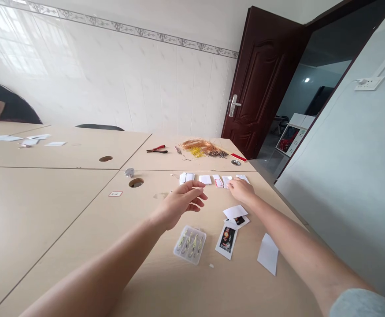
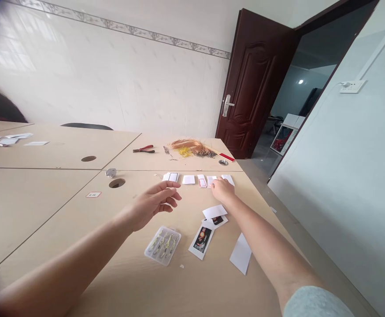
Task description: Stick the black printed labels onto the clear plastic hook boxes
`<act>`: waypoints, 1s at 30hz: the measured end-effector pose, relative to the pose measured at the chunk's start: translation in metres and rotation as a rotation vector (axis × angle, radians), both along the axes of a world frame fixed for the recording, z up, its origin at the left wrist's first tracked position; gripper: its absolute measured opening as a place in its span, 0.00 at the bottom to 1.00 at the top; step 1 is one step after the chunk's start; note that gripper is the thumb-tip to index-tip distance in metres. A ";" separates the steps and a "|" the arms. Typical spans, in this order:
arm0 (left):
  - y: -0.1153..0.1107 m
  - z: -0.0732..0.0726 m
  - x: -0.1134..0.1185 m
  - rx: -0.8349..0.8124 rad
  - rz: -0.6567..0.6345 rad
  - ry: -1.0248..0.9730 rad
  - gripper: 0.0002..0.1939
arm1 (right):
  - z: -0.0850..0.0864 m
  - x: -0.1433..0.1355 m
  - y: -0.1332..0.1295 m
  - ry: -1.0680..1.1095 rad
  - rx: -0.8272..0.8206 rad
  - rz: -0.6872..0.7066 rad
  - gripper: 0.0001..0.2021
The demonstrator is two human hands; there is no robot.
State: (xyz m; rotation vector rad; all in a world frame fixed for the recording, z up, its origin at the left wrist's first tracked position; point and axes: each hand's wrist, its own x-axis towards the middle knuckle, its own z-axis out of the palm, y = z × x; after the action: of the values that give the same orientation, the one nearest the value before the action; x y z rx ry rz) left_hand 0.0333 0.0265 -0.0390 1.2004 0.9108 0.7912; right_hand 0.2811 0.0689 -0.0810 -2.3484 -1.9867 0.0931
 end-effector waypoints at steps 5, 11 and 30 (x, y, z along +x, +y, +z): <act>0.000 -0.001 -0.001 0.043 -0.027 0.034 0.15 | -0.002 0.000 -0.002 0.003 0.013 0.022 0.14; -0.003 0.002 -0.002 0.141 -0.044 0.104 0.17 | 0.012 0.005 -0.013 0.026 0.126 0.042 0.14; -0.022 0.012 -0.009 0.531 -0.827 0.970 0.38 | 0.007 0.035 -0.131 0.224 0.054 0.401 0.13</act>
State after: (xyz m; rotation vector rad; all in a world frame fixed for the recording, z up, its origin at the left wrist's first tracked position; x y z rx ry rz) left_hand 0.0240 0.0041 -0.0275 2.3003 0.8295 -0.3150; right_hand 0.3158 -0.0622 -0.0742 -1.7847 -2.2740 0.3025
